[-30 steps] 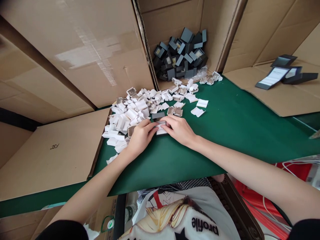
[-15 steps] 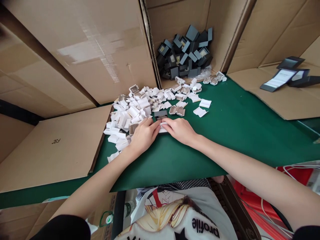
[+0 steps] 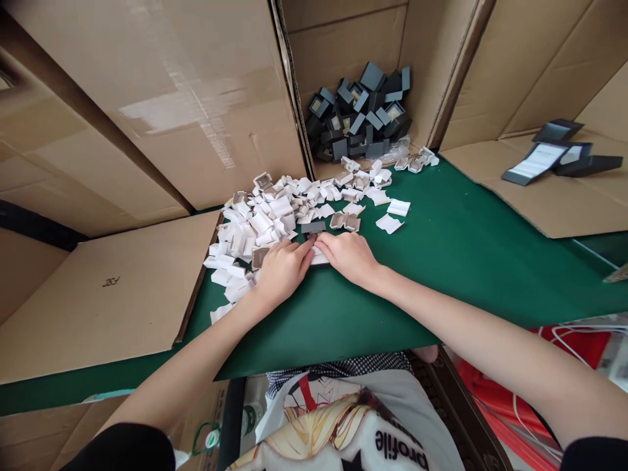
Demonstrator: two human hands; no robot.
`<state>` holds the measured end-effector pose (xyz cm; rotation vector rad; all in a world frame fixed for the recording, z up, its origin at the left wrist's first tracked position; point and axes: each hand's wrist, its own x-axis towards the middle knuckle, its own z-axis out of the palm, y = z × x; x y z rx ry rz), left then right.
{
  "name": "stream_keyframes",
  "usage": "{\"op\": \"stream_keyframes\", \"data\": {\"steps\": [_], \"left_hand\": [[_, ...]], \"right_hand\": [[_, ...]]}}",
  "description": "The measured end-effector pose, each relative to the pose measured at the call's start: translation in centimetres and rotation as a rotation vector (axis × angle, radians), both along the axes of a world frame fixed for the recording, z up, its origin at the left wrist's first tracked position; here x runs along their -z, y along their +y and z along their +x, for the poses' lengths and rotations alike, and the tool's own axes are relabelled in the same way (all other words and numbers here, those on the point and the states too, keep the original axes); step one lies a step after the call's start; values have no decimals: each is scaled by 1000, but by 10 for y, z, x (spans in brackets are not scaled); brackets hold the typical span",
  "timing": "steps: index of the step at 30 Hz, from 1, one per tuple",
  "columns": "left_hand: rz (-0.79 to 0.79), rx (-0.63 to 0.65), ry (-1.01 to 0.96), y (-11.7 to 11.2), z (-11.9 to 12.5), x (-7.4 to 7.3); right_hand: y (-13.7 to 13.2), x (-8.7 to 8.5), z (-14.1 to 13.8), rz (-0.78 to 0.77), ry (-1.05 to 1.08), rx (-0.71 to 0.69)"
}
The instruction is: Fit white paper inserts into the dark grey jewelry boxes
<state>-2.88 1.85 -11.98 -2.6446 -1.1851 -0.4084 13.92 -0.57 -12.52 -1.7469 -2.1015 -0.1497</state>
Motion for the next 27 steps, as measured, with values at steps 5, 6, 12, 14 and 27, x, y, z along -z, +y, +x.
{"op": "stream_keyframes", "data": {"steps": [5,6,12,14,27], "left_hand": [[3,-9,-10,-1,0,1],[0,-9,-8,-2,0,1],[-20,-40,9,-4,1,2],[-28,-56,11,-4,1,1],[-14,-18,-75,-1,0,0]], "right_hand": [[-6,2,-7,17,-67,52],[-6,3,-7,10,-73,59],[-1,-5,-5,-61,-68,17],[-1,-7,-4,-70,-71,-7],[-8,7,0,217,-19,-43]]}}
